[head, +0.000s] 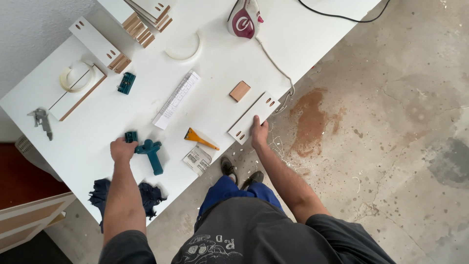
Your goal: The person sands the edges of a white rectangular wooden piece using a sanding block, then uses a yellow scraper to remove excess material from the edges. The person then picks up a long white strip and uses an iron to press it onto the table.
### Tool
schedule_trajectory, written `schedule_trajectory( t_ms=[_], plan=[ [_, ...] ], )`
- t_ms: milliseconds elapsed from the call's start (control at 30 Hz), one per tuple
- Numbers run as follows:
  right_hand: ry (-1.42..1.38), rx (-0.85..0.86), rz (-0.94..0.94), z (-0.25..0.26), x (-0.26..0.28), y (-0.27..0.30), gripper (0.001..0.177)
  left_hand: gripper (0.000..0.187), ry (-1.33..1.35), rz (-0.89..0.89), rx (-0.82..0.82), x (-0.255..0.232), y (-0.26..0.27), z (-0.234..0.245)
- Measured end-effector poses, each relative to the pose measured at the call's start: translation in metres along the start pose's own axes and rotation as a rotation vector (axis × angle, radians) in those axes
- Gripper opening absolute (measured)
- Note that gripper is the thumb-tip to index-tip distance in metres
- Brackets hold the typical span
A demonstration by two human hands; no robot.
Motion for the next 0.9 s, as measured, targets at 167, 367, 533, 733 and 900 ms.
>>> schedule_trajectory(
  t_ms=[167,367,533,733,900],
  plan=[
    [-0.098,0.079,-0.073,0.004,0.021,0.01,0.064,0.048,0.772,0.029,-0.161,-0.014,-0.001,0.019],
    [-0.196,0.101,-0.111,0.008,0.016,0.011,0.059,0.012,1.715,-0.229,0.739,-0.18,0.126,0.054],
    [-0.003,-0.064,0.03,0.027,0.02,0.014,0.098,0.027,1.661,-0.52,1.292,-0.259,0.162,-0.005],
    [-0.365,0.377,0.341,-0.015,0.109,0.163,0.049,0.015,1.464,-0.474,1.552,-0.306,0.208,-0.017],
    [-0.386,0.232,0.386,-0.003,0.093,0.184,0.049,0.011,0.987,-0.536,1.591,-0.318,0.213,-0.095]
  ],
)
Point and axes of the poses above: each hand's wrist, its own y-axis away from the middle knuckle, its own z-axis out of the back of the hand, x = y × z, the point moved 5 cm from there along -y, towards the middle knuckle, and after that the axes turned 8 degrees about -y, right-handed, at the moved point
